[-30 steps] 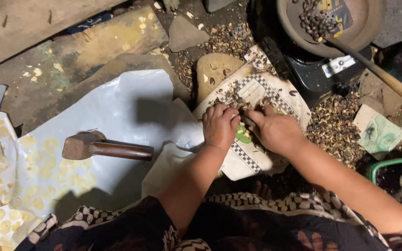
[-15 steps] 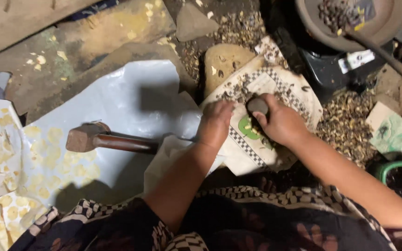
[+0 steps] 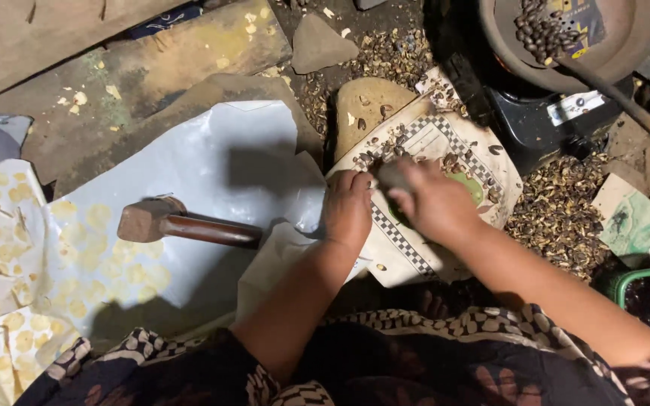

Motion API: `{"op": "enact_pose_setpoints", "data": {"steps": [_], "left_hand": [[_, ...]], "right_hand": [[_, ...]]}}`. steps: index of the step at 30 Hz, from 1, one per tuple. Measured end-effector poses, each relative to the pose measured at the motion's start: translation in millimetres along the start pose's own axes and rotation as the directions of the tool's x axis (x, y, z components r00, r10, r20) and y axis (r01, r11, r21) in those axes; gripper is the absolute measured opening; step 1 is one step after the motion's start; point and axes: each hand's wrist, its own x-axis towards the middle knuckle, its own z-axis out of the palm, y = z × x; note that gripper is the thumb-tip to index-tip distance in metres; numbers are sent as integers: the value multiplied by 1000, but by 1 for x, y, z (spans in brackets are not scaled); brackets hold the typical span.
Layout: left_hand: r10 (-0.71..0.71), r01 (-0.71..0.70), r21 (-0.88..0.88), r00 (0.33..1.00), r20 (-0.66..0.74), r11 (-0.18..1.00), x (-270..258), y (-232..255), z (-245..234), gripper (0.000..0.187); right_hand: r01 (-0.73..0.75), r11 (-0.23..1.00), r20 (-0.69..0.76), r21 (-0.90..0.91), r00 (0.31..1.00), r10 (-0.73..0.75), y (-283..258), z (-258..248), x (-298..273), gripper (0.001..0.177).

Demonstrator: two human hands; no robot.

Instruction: Roasting beans in a pan and crushing them using a stone and a mallet tool

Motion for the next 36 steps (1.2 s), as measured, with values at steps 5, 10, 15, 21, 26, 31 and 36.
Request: {"op": "enact_pose_setpoints", "data": {"steps": [5, 10, 15, 21, 26, 31, 36], "left_hand": [[105, -104, -91, 995, -1, 990, -1, -15, 10, 22], [115, -111, -99, 993, 36, 989, 8, -7, 10, 32], [-10, 25, -142, 994, 106, 990, 27, 1, 14, 55], [160, -159, 344, 987, 26, 925, 16, 8, -36, 11], [336, -411, -58, 645, 686, 910, -22, 57, -90, 25], [433, -456, -30, 822, 369, 890, -75, 38, -29, 20], [424, -450, -105, 704, 570, 887, -55, 18, -21, 19]], "right_hand": [[-108, 993, 116, 39, 988, 103, -18, -20, -2, 59], [-224, 973, 179, 55, 961, 211, 2, 7, 2, 56], [-217, 976, 142, -22, 966, 218, 5, 11, 4, 56], [-144, 983, 210, -113, 964, 165, -2, -12, 1, 55], [156, 988, 99, -22, 983, -153, -28, -16, 12, 44], [30, 999, 128, 19, 991, -32, -10, -14, 22, 51], [-138, 981, 216, 133, 971, 107, -20, -26, 17, 54]]}}
